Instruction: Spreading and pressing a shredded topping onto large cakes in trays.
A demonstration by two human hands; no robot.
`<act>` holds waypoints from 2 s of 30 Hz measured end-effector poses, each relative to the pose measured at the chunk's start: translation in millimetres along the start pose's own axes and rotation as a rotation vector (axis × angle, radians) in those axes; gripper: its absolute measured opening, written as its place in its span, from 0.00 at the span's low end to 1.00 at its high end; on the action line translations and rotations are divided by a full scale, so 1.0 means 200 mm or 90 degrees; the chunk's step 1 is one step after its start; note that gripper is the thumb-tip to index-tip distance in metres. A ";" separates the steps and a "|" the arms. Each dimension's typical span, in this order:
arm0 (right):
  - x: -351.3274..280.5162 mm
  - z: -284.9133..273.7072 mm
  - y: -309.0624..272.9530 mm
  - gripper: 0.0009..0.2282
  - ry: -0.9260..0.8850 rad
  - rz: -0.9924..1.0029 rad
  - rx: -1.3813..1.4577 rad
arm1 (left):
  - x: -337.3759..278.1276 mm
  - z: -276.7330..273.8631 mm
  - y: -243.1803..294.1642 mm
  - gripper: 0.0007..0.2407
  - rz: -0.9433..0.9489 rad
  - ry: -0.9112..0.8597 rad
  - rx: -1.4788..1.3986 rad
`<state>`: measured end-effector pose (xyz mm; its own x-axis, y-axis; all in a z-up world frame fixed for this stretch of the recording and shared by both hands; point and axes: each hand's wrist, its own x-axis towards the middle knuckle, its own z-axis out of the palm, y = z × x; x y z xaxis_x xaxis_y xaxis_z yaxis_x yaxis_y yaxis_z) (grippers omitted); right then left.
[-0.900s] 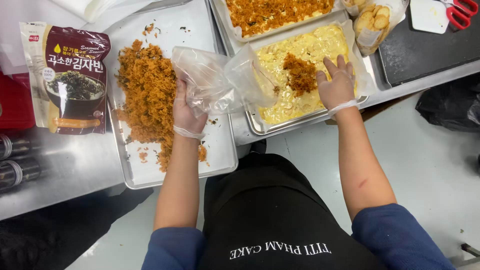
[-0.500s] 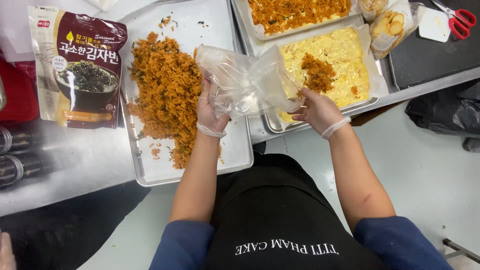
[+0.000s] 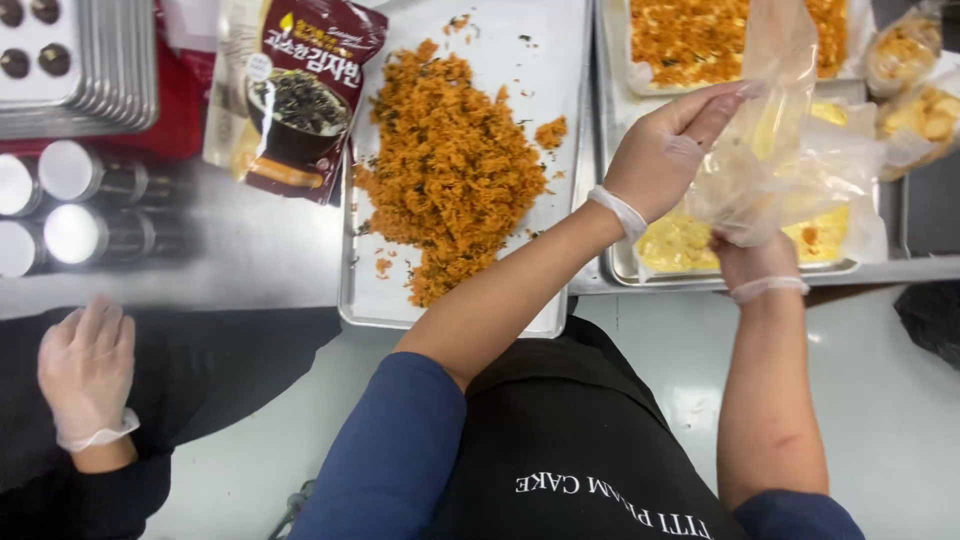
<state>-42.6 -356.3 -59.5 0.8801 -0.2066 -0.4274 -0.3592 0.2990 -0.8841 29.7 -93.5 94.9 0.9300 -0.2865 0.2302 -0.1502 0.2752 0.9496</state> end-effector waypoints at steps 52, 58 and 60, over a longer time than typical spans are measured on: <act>0.01 1.95 0.20 0.38 -0.187 -0.178 -0.769 | -0.73 -1.35 -0.36 0.50 -0.519 0.366 0.578; 0.06 1.94 0.32 0.39 -0.150 -0.211 -0.957 | -0.75 -1.37 -0.42 0.32 -0.399 0.372 0.474; 0.11 1.86 0.35 0.32 -0.178 -0.278 -0.874 | -0.79 -1.37 -0.35 0.28 -0.355 0.342 0.458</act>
<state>66.8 7.2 -59.3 0.9667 0.1855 -0.1763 0.0796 -0.8728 -0.4816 -15.0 184.3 -66.0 0.9285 0.2868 -0.2358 0.3447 -0.4295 0.8347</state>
